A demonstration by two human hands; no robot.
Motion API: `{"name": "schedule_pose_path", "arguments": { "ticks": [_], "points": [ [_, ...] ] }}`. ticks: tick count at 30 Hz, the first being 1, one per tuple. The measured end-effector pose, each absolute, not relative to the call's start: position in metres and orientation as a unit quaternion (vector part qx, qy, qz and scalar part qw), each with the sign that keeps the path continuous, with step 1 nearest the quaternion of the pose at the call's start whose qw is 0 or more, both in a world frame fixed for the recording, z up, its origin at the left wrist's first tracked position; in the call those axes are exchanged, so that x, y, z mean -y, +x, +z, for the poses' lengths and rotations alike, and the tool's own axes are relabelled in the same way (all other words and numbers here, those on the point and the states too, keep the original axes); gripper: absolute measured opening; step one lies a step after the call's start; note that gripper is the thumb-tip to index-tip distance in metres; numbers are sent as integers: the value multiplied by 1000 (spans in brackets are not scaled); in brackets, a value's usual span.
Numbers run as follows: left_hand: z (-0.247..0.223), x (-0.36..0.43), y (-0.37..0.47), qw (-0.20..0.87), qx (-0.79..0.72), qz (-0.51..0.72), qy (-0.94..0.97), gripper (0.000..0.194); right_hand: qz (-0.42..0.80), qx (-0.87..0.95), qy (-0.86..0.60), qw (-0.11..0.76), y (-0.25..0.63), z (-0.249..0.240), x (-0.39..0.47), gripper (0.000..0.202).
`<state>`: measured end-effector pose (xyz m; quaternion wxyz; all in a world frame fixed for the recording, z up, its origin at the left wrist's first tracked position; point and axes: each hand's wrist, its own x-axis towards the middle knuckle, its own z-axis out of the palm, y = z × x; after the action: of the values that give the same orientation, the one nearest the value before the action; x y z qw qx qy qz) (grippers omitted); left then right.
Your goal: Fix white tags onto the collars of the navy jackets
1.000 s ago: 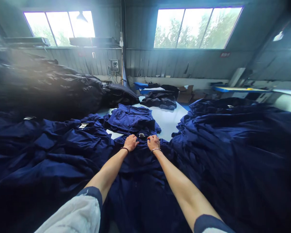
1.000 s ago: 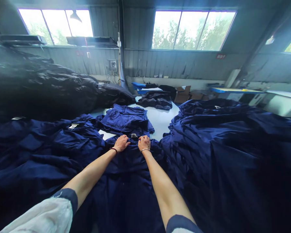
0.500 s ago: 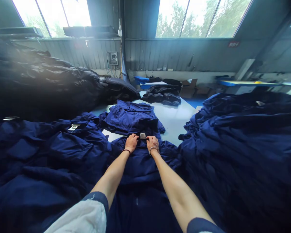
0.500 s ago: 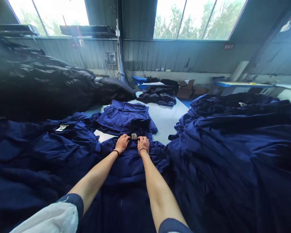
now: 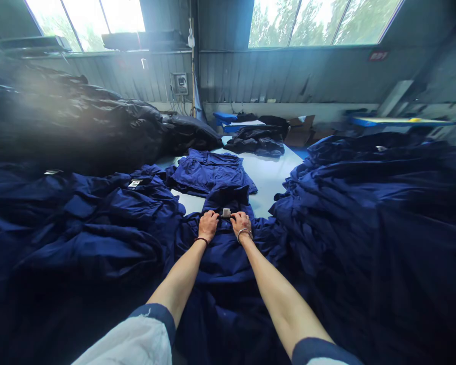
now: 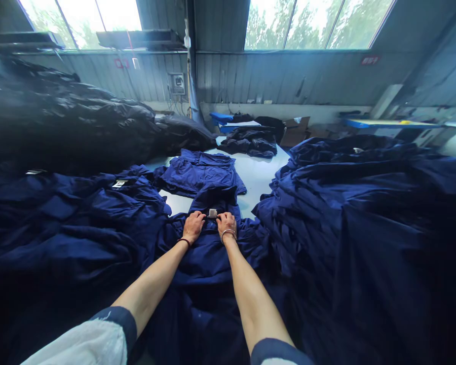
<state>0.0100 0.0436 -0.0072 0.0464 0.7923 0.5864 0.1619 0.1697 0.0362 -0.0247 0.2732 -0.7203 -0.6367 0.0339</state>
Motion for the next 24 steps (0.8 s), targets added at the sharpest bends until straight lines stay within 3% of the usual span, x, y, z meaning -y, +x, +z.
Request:
{"name": "schedule_pose_path", "arguments": {
  "ticks": [16,24],
  "points": [
    [10,-27,15,60,-597,131,789,18,41,632,-729,259,165,-22,-10,14],
    [-5,-26,15,76,-571,232,784,17,9,634,-708,312,166,-26,-9,21]
  ]
}}
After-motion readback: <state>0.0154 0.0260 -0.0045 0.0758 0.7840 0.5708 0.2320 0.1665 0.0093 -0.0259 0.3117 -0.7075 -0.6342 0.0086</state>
